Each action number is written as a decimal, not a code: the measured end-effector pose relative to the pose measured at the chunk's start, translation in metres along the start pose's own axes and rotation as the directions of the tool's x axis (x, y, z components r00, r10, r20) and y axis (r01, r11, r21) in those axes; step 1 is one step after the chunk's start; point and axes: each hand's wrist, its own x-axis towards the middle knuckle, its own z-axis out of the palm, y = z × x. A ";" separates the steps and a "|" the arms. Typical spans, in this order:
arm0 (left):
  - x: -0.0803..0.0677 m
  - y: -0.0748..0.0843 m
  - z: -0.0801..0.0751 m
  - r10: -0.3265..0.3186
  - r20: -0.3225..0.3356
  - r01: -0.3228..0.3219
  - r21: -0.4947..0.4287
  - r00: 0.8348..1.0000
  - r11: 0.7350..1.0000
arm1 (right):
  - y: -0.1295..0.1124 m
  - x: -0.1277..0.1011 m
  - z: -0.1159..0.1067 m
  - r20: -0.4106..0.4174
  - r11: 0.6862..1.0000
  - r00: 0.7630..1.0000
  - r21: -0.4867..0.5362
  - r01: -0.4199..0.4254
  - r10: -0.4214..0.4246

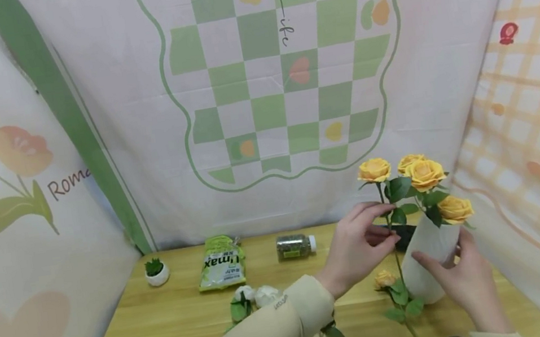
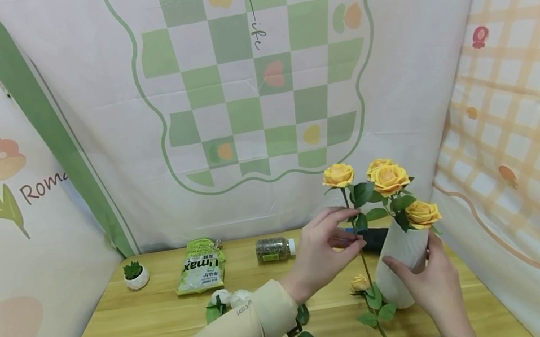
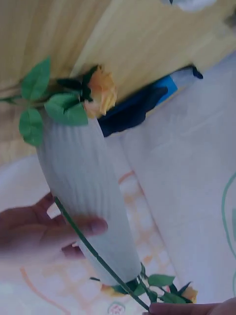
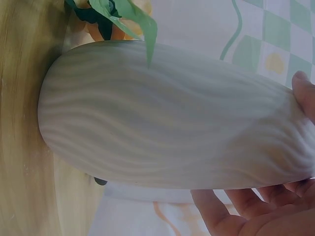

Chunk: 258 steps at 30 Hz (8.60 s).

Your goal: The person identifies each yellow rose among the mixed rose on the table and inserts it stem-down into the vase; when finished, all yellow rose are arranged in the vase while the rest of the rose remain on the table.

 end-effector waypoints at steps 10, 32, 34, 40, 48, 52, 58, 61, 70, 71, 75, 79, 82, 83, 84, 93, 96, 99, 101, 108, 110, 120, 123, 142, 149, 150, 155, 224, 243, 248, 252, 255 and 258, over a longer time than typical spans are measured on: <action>0.038 0.020 -0.004 0.087 -0.029 -0.087 -0.016 0.996 0.996 | 0.003 0.000 0.002 -0.021 1.000 1.000 0.005 0.020 -0.020; 0.091 0.035 0.001 0.240 -0.113 -0.236 0.047 0.964 0.971 | 0.003 0.000 0.000 0.000 1.000 1.000 -0.015 -0.004 0.004; 0.095 0.034 0.002 0.228 -0.120 -0.225 0.041 0.966 0.974 | 0.002 0.000 0.000 0.003 1.000 1.000 -0.011 -0.010 0.010; 0.101 0.032 0.006 0.187 -0.146 -0.185 0.029 0.971 0.982 | 0.001 -0.001 0.001 0.007 0.999 0.999 -0.005 -0.033 0.033; 0.107 0.029 0.008 0.184 -0.183 -0.183 0.023 0.966 0.983 | -0.001 -0.003 0.001 -0.013 1.000 0.999 -0.005 -0.031 0.030; 0.106 0.027 0.010 0.184 -0.169 -0.179 0.050 0.968 0.983 | -0.005 -0.003 -0.001 -0.006 0.999 0.999 0.001 -0.034 0.034; 0.101 0.023 0.016 0.184 -0.128 -0.176 0.074 0.975 0.982 | -0.005 -0.003 -0.002 0.009 0.999 0.999 -0.003 -0.045 0.045; 0.098 0.021 0.019 0.188 -0.107 -0.179 0.092 0.976 0.980 | -0.004 -0.003 -0.002 0.015 0.999 0.999 -0.004 -0.048 0.048; 0.092 0.017 0.028 0.205 -0.096 -0.195 0.105 0.974 0.975 | -0.002 -0.004 -0.004 0.031 1.000 0.999 0.002 -0.029 0.029; 0.091 0.017 0.028 0.206 -0.094 -0.195 0.111 0.974 0.974 | -0.002 -0.004 -0.004 0.031 1.000 0.999 0.002 -0.027 0.027; 0.087 0.015 0.031 0.197 -0.071 -0.187 0.129 0.978 0.974 | -0.001 -0.003 -0.004 0.029 1.000 0.999 0.000 -0.014 0.014; 0.080 0.013 0.034 0.181 -0.057 -0.171 0.149 0.982 0.974 | 0.000 -0.003 -0.004 0.032 1.000 0.999 -0.004 -0.006 0.006; 0.074 0.011 0.038 0.177 -0.065 -0.166 0.148 0.982 0.975 | 0.000 -0.002 -0.005 0.043 1.000 0.999 -0.004 -0.011 0.011; 0.072 0.010 0.040 0.177 -0.069 -0.166 0.134 0.982 0.977 | 0.000 -0.002 -0.005 0.046 1.000 0.999 -0.004 -0.014 0.015; 0.071 0.010 0.041 0.178 -0.073 -0.168 0.129 0.981 0.977 | 0.000 -0.002 -0.005 0.046 1.000 0.999 -0.004 -0.015 0.015; 0.060 0.004 0.054 0.175 -0.069 -0.163 0.146 0.982 0.976 | 0.004 -0.003 -0.002 -0.006 0.999 0.999 0.004 0.050 -0.050; 0.057 0.001 0.058 0.163 -0.032 -0.156 0.152 0.986 0.976 | 0.004 -0.003 -0.002 -0.022 0.998 0.997 0.008 0.069 -0.069; 0.054 -0.002 0.062 0.131 0.009 -0.131 0.161 0.991 0.978 | 0.003 -0.004 -0.001 -0.035 0.997 0.997 0.005 0.075 -0.075; 0.053 -0.004 0.063 0.103 0.026 -0.106 0.144 0.994 0.984 | 0.003 -0.004 -0.001 -0.039 0.997 0.997 0.005 0.072 -0.071; 0.053 -0.006 0.062 0.054 0.074 -0.066 0.170 0.996 0.983 | 0.002 -0.004 -0.001 -0.042 0.998 0.997 0.014 0.065 -0.064; 0.052 -0.007 0.062 0.051 0.093 -0.071 0.219 0.994 0.973 | 0.002 -0.004 -0.001 -0.040 0.998 0.997 0.017 0.067 -0.066; 0.044 -0.015 0.066 0.051 0.146 -0.099 0.347 0.988 0.933 | 0.006 -0.004 0.000 -0.035 0.997 0.996 0.023 0.077 -0.077; 0.041 -0.016 0.066 0.048 0.151 -0.097 0.336 0.987 0.937 | 0.007 -0.003 0.000 -0.028 0.997 0.997 0.020 0.070 -0.069; -0.032 -0.022 0.070 -0.067 0.129 0.040 0.199 0.989 0.979 | 0.007 -0.002 -0.001 -0.025 0.999 0.998 -0.010 0.054 -0.054; -0.063 -0.026 0.072 -0.284 0.193 0.233 0.248 0.939 0.940 | 0.005 -0.003 0.002 -0.027 1.000 0.999 0.006 0.028 -0.028; -0.066 -0.027 0.073 -0.306 0.219 0.241 0.278 0.926 0.930 | 0.004 -0.003 0.002 -0.028 1.000 0.999 0.007 0.026 -0.025; -0.080 -0.032 0.079 -0.412 0.371 0.251 0.410 0.832 0.877 | 0.004 -0.002 0.001 -0.019 1.000 1.000 0.001 0.014 -0.014; -0.114 -0.011 0.102 -0.576 0.722 0.709 0.171 0.382 0.685 | -0.001 -0.003 -0.002 0.027 0.999 0.999 -0.005 -0.032 0.032; -0.123 -0.013 0.104 -0.698 0.512 0.765 0.116 0.500 0.633 | 0.001 -0.002 -0.002 0.022 1.000 0.999 0.006 -0.027 0.027; -0.121 -0.011 0.102 -0.754 0.409 0.794 0.104 0.515 0.599 | 0.001 -0.001 -0.002 0.014 1.000 1.000 0.013 -0.021 0.020; -0.121 -0.010 0.103 -0.812 0.338 0.843 0.087 0.476 0.530 | 0.001 -0.002 -0.001 0.014 1.000 1.000 0.015 -0.022 0.022; -0.122 -0.012 0.105 -0.846 0.291 0.874 0.062 0.446 0.482 | 0.001 -0.002 -0.001 0.015 1.000 1.000 0.014 -0.020 0.020; -0.124 -0.015 0.107 -0.861 0.260 0.883 0.057 0.438 0.466 | 0.001 -0.002 -0.001 0.014 1.000 1.000 0.015 -0.018 0.018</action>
